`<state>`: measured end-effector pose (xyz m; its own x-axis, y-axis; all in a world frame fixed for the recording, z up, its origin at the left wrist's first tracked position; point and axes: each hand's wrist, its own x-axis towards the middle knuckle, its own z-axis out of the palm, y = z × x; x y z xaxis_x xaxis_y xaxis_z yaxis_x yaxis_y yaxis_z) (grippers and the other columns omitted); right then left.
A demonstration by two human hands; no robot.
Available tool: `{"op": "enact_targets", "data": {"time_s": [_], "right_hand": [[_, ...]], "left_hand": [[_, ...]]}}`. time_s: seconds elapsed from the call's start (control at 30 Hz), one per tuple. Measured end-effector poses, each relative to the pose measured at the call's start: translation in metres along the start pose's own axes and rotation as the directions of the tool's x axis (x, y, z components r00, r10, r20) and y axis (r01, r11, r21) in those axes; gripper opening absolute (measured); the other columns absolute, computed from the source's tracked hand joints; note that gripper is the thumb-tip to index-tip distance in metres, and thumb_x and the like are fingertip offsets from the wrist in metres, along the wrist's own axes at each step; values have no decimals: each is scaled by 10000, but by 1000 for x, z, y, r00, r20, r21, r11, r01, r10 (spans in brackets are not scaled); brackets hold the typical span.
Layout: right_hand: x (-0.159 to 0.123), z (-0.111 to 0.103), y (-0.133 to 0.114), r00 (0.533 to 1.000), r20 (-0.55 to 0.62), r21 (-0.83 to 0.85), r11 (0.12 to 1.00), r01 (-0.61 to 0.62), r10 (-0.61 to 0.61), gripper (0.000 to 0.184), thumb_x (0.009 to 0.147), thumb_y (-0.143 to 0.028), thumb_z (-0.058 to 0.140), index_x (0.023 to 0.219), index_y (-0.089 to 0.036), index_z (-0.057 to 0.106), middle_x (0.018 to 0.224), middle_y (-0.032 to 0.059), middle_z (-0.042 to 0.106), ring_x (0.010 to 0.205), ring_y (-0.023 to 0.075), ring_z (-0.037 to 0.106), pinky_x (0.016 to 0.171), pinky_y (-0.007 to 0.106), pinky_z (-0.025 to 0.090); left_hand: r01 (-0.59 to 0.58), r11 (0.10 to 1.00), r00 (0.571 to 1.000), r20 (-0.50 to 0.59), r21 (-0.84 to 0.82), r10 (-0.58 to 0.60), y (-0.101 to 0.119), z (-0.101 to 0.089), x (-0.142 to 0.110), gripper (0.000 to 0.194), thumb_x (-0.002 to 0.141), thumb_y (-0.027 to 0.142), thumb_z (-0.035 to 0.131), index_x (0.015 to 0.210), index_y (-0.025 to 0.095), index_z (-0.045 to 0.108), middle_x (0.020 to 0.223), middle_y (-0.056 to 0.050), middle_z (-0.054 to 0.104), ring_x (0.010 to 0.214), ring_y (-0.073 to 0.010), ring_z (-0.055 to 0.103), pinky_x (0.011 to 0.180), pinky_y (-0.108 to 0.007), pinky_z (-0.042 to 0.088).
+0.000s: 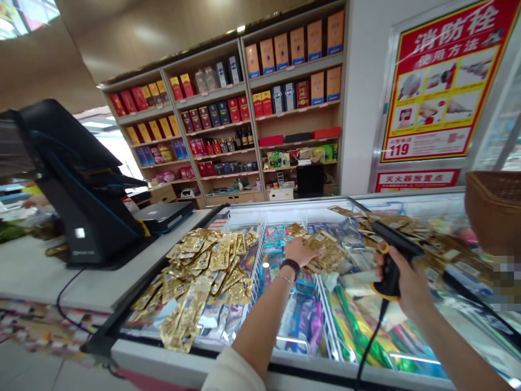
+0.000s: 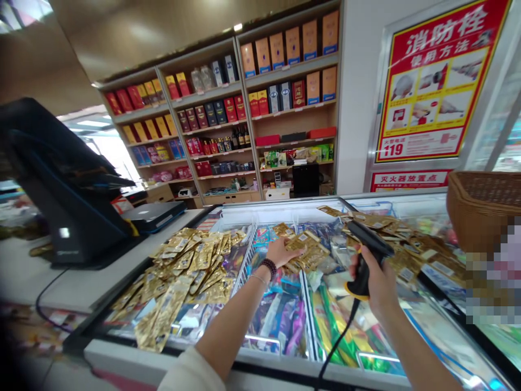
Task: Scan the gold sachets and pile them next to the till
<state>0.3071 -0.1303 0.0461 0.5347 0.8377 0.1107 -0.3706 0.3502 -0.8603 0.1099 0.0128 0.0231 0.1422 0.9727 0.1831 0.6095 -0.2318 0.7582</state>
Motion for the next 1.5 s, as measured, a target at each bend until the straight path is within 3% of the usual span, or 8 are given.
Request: {"op": "enact_targets", "data": {"time_s": [0.2,0.43,0.57,0.8,1.0,1.1,1.23,1.5], "right_hand": [[-2,1,-2,1000,-13,-32,999,-1,0,450,609,-494,917,815,-215,630,591,-38,584,467,106,511,416,204,404],[0,7,7,999,-25,-55,998,-30,29,515,540,-538,940,800,-195,658,569,-37,603,427,99,513,379,197,407],[-2,20,13,999,27,-93,995,-23,26,568,527,-583,933,856,-190,688,573,-39,601,414,105,514,352,205,394],[5,63,34,954,294,-329,944,36,66,494,648,-652,835,722,-212,622,531,-23,593,377,117,492,370,250,374],[7,89,48,862,496,-545,811,213,107,478,814,-655,702,623,-241,559,440,-3,573,391,146,506,457,291,397],[-7,86,43,854,513,-574,772,272,81,485,857,-644,662,606,-242,556,443,-9,566,408,142,511,489,293,406],[-26,76,33,878,465,-599,771,219,112,489,881,-630,636,596,-239,561,445,-10,564,419,134,499,502,286,406],[-30,72,32,871,443,-607,786,118,211,505,834,-671,685,617,-223,601,466,2,578,424,140,508,477,281,404]], "left_hand": [[-16,1000,997,-75,-3,15,12,1,15,342,709,337,886,996,234,732,1111,-110,781,1104,-314,714,995,-416,526],[-172,959,951,-292,-224,102,-2,-3,21,186,742,167,820,858,206,680,1024,-59,775,1053,-246,702,1011,-409,506],[-178,842,957,-290,-509,27,-17,-12,19,151,805,179,741,927,194,655,908,-35,743,867,-191,704,839,-332,551],[-179,684,958,-285,-707,-43,-61,-40,-7,430,762,140,760,1149,221,591,956,-29,718,796,-152,678,780,-297,554],[-166,581,938,-309,-797,-156,-77,-69,-5,309,704,166,811,946,165,618,780,-15,716,745,-136,690,725,-243,533],[-121,567,918,-310,-815,-249,-83,-76,-4,352,680,195,839,970,161,642,748,-6,709,691,-133,676,660,-236,529],[-69,554,903,-288,-829,-319,-87,-77,-3,404,660,196,867,1009,158,666,813,-34,733,712,-142,680,643,-238,535],[-62,560,932,-249,-826,-264,-88,-74,-5,356,686,233,863,992,169,693,838,-36,732,733,-143,674,658,-249,562]]}}
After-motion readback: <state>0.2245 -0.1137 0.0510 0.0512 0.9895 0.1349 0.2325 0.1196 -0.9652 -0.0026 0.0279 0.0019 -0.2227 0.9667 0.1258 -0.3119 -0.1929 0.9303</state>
